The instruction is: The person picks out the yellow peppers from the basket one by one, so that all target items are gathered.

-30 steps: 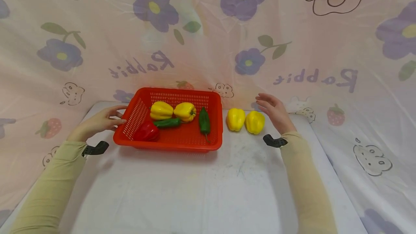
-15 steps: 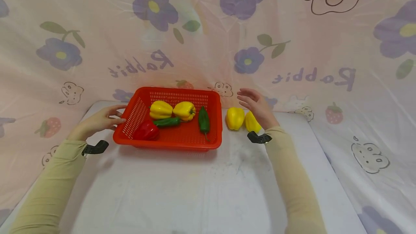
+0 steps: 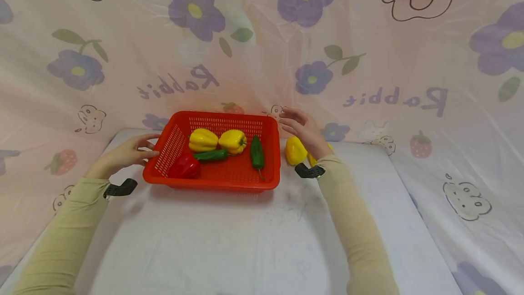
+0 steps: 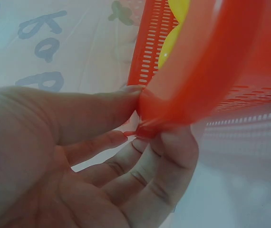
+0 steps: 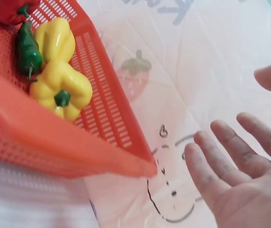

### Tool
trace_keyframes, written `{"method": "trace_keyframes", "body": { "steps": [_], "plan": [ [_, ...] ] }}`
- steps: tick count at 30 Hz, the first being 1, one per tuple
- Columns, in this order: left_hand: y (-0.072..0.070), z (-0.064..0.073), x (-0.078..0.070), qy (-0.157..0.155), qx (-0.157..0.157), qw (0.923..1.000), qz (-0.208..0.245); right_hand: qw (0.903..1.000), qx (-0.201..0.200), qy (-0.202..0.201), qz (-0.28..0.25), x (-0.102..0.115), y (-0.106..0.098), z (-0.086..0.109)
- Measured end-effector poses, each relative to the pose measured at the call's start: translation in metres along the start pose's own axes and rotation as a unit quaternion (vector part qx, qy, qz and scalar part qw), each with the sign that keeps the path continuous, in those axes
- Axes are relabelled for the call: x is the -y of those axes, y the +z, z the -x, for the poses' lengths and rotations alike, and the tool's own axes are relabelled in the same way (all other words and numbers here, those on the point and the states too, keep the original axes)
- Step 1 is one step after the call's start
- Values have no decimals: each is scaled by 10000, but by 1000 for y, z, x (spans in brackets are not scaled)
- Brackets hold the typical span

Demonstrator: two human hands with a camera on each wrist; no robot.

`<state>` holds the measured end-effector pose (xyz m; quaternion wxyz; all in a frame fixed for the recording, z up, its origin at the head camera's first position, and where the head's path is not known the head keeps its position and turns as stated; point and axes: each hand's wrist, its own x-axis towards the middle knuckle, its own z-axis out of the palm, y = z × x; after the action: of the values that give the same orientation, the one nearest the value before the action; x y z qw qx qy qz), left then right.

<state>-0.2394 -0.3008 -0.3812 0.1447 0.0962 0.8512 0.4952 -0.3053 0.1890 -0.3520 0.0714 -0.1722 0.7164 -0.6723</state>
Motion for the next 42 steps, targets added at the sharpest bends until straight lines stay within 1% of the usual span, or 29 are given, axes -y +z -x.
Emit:
{"method": "trace_keyframes", "body": {
  "steps": [4, 7, 11, 13, 19, 29, 32, 39, 42],
  "plan": [
    [1, 0, 0, -40, -4, 10000, -9, 9999, 100, -7, -51, 1, 11, -6],
    [1, 0, 0, -68, -10, 10000, -22, 9996, 186, -7, -204, 1, 17, -10],
    [1, 1, 0, -55, -9, 10000, -26, 9989, 301, -13, -363, 0, 26, -16],
    [1, 1, 0, -39, -5, 10000, -25, 9988, 347, -31, -355, -2, 29, -19],
    [0, 1, 1, -32, -11, 10000, -9, 9988, 444, -67, -219, -3, 42, -25],
    [-2, 2, 2, -32, -21, 9999, 95, 9984, 499, 246, 113, -5, 64, -37],
    [-2, 1, 1, -28, -10, 10000, 74, 9978, 509, 332, 248, -7, 69, -43],
    [-1, 1, 0, -57, -22, 10000, 43, 9975, 522, 270, 384, -13, 79, -55],
    [0, 1, 0, -53, -4, 10000, 58, 9969, 519, 350, 477, -16, 82, -57]
  ]
}}
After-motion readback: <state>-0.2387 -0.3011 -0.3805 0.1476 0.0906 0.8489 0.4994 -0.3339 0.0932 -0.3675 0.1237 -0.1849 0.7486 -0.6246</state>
